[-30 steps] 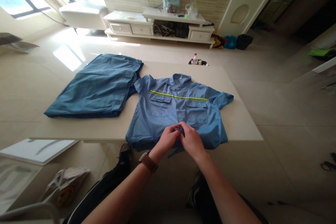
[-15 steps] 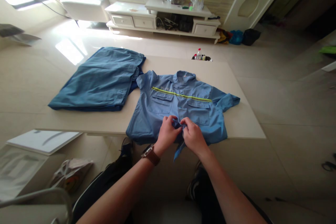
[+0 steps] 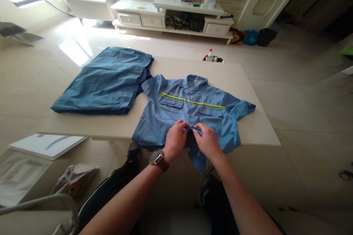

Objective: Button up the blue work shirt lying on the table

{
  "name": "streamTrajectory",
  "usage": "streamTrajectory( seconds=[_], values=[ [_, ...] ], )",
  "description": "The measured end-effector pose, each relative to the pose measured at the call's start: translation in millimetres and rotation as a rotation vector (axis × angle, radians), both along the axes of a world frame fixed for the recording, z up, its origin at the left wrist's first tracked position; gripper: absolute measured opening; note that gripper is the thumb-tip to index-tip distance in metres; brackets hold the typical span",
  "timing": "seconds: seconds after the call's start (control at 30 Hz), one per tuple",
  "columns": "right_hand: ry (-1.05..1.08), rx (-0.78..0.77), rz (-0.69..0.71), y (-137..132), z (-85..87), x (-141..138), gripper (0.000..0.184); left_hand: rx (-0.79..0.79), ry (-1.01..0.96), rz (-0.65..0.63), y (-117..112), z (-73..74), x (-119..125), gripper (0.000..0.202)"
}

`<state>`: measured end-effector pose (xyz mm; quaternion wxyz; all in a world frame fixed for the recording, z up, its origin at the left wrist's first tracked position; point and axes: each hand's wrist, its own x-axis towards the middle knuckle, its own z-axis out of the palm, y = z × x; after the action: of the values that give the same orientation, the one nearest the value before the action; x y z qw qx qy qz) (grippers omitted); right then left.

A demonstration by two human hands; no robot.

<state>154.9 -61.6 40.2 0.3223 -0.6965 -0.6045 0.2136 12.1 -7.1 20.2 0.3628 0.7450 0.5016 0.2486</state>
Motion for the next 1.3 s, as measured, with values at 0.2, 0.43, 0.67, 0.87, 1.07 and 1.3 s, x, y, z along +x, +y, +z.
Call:
streamTrajectory(
  seconds=[0.2,0.43,0.67,0.87,1.07,1.3],
  values=[
    [-0.036,-0.014,-0.033,1.2,-2.3,0.8,0.018,0.009,0.007,-0.045,-0.2,1.9,-0.6,0.021],
    [-0.082,-0.027,-0.049,1.1,-5.8,3.3,0.017,0.043,-0.037,-0.086,-1.1,5.4,-2.6,0.023],
    [-0.119,-0.052,-0.067,-0.1,-4.3,5.6,0.016,0.061,-0.082,-0.118,-0.6,-1.5,-3.8,0.026],
    [-0.134,-0.096,-0.069,-0.1,-3.9,7.2,0.016,0.070,-0.086,-0.146,0.6,-2.1,-4.8,0.027],
    [-0.122,-0.103,-0.078,-0.3,-3.2,7.7,0.014,0.070,-0.060,-0.162,1.1,0.7,-5.6,0.029],
    [-0.143,-0.108,-0.092,-1.2,-3.2,8.6,0.013,0.064,-0.096,-0.213,-0.1,1.8,-5.1,0.033]
  ],
)
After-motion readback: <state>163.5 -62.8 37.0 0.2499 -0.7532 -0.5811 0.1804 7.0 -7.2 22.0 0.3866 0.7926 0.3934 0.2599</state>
